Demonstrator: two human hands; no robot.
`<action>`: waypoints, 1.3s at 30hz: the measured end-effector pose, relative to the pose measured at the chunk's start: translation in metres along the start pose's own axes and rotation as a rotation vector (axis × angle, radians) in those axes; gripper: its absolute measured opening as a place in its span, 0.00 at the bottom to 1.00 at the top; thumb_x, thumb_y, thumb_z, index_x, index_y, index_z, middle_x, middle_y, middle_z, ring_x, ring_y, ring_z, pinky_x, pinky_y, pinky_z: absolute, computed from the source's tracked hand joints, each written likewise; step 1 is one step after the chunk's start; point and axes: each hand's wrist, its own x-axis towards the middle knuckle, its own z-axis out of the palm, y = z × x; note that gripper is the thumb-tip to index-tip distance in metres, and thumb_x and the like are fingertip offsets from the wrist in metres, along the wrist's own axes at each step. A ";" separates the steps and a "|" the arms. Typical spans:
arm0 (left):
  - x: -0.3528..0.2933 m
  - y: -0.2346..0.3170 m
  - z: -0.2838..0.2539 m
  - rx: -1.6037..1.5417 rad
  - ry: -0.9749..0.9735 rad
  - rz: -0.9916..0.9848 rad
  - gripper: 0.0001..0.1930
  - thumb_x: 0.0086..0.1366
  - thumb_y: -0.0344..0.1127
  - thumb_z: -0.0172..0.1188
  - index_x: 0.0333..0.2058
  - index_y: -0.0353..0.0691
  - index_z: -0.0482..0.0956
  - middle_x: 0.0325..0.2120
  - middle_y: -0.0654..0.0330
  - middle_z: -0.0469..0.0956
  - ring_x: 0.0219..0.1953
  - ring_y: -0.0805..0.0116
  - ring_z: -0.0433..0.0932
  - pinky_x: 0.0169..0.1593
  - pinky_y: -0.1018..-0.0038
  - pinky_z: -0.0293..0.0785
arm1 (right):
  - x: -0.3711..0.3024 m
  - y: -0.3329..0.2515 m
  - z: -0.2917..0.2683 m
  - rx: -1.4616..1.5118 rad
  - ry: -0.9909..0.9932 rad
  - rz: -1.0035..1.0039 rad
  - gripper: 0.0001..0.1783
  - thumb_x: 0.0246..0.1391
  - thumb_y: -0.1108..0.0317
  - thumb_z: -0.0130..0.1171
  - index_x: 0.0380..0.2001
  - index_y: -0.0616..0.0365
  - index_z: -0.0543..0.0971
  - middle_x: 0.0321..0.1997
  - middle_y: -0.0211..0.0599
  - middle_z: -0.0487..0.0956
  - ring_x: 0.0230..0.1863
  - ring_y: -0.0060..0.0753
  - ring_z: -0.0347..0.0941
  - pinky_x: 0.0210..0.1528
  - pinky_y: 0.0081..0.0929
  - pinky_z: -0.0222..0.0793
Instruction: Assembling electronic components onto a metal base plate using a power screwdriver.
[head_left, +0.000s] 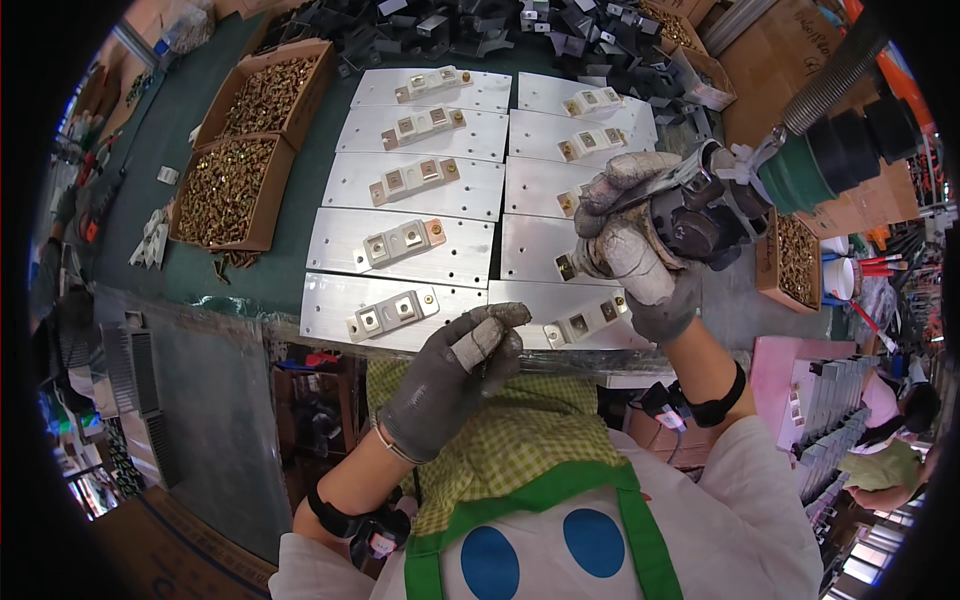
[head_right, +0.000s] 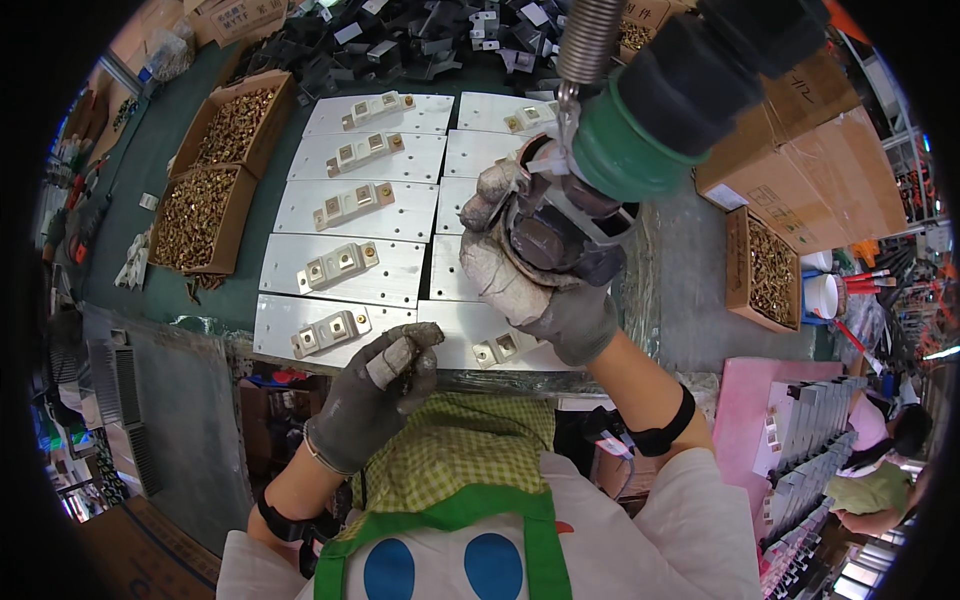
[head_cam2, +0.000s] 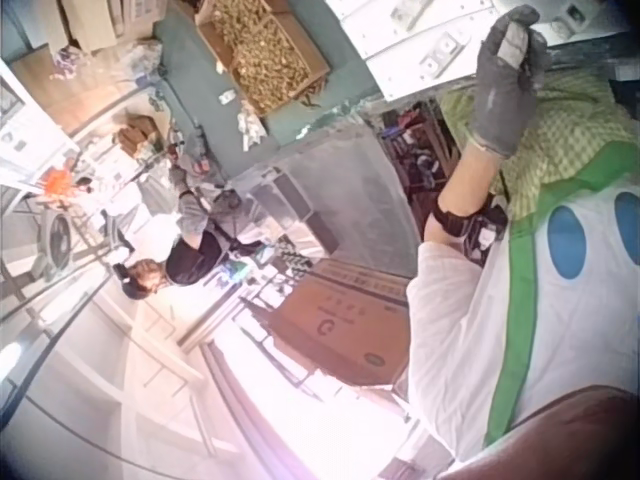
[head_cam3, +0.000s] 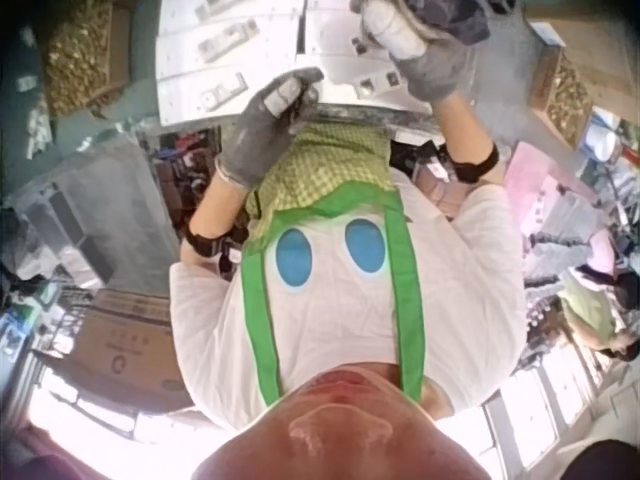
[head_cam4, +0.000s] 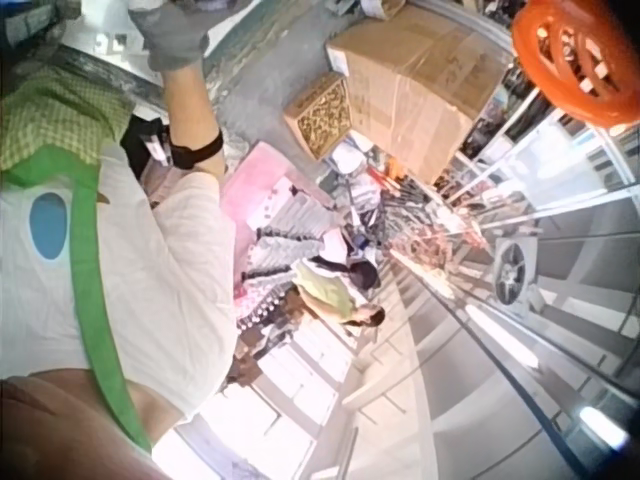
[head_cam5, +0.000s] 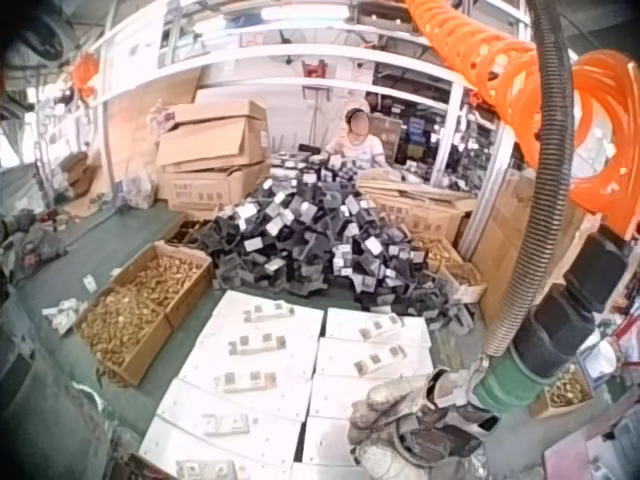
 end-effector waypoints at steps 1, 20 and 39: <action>-0.002 -0.002 0.002 -0.002 -0.003 0.001 0.13 0.61 0.40 0.51 0.40 0.37 0.69 0.25 0.67 0.67 0.23 0.80 0.61 0.25 0.86 0.57 | -0.001 -0.001 0.001 -0.004 -0.001 -0.001 0.29 0.41 0.64 0.65 0.46 0.58 0.64 0.38 0.38 0.71 0.37 0.29 0.71 0.38 0.22 0.72; 0.002 -0.035 0.001 -0.528 -0.270 -0.165 0.12 0.61 0.38 0.52 0.41 0.40 0.69 0.26 0.67 0.67 0.26 0.79 0.61 0.28 0.84 0.59 | -0.026 -0.035 0.003 0.433 0.159 -0.102 0.30 0.51 0.58 0.50 0.54 0.62 0.59 0.53 0.44 0.63 0.48 0.34 0.66 0.50 0.34 0.64; -0.013 -0.049 0.005 -0.119 -0.066 -0.196 0.22 0.63 0.49 0.44 0.47 0.36 0.64 0.39 0.57 0.70 0.35 0.69 0.70 0.34 0.78 0.63 | -0.056 -0.027 -0.001 0.145 -0.154 -0.101 0.33 0.46 0.55 0.57 0.52 0.60 0.61 0.47 0.48 0.68 0.42 0.36 0.68 0.42 0.32 0.68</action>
